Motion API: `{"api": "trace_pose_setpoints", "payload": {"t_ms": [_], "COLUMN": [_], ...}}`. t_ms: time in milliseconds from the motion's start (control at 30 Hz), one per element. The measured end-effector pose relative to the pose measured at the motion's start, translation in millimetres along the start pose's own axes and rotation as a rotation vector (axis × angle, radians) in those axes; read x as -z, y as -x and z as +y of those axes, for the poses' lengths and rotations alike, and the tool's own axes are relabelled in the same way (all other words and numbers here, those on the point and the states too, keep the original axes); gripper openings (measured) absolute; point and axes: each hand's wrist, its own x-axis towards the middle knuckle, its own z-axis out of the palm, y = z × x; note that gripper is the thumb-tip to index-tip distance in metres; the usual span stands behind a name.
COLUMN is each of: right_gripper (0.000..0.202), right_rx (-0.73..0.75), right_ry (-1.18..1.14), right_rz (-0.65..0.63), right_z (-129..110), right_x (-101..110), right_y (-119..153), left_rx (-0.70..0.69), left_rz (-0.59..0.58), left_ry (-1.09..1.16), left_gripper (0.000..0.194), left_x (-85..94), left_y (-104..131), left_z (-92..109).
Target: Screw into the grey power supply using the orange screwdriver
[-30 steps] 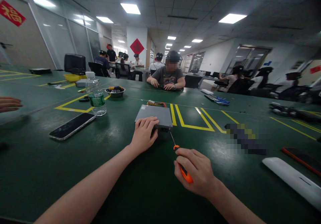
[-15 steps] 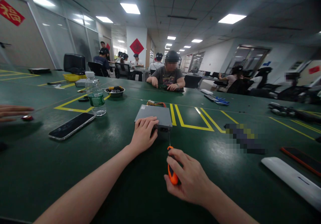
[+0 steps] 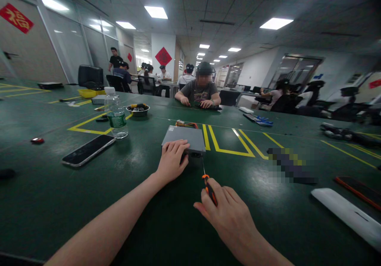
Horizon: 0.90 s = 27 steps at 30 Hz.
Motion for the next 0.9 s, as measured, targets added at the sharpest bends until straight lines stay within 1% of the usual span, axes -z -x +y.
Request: {"api": "trace_pose_setpoints", "payload": {"t_ms": [100, 167, 267, 367, 467, 533, 600, 667, 700, 767, 833, 900], "right_gripper": [0.023, 0.028, 0.028, 0.028, 0.033, 0.032, 0.027, 0.029, 0.031, 0.033, 0.031, 0.029], "right_rx": [0.001, 0.043, 0.106, 0.097, 0.022, -0.060, -0.136, -0.200, -0.250, -0.303, -0.332, -0.392], "right_ry": [0.028, 0.006, -0.040, -0.028, 0.022, 0.043, 0.062, 0.079, 0.070, 0.019, -0.040, -0.081], "right_rz": [-0.050, -0.045, 0.009, 0.026, 0.005, -0.015, 0.006, -0.004, -0.024, -0.039, -0.047, -0.061], "right_z": [-5.1, -2.3, 5.6, 9.4, 6.6, 2.3, -2.7, -7.7, -9.9, -13.2, -14.5, -13.9], "right_x": [-7.7, -9.1, -3.2, 6.6, 10.1, 7.0, 1.7, -2.6, -3.8, -3.8, -1.7, 1.2], "right_y": [2.7, 2.9, 0.8, -0.2, 3.6, 7.9, 11.5, 13.4, 13.7, 13.7, 13.8, 14.2], "left_rx": [-0.002, -0.006, -0.012, -0.012, -0.005, 0.001, 0.003, 0.000, -0.005, -0.018, -0.030, -0.035], "left_rz": [-0.003, -0.007, -0.013, -0.009, -0.004, -0.003, -0.010, -0.019, -0.025, -0.044, -0.075, -0.106], "left_ry": [0.002, 0.004, 0.005, 0.002, -0.002, -0.005, -0.006, -0.005, -0.004, -0.004, -0.007, -0.013], "left_gripper": [0.031, 0.031, 0.031, 0.030, 0.029, 0.029, 0.030, 0.031, 0.032, 0.035, 0.039, 0.043], "left_x": [0.6, 1.1, 2.0, 2.5, 2.4, 2.9, 4.2, 6.2, 7.4, 9.9, 12.2, 14.2], "left_y": [0.1, 0.3, 0.7, 0.7, 0.4, 0.2, 0.2, 0.5, 0.7, 1.3, 1.9, 2.5], "left_z": [-0.5, -1.1, -2.1, -1.8, -0.1, 1.4, 2.7, 3.3, 3.4, 3.0, 2.1, 1.2]}}
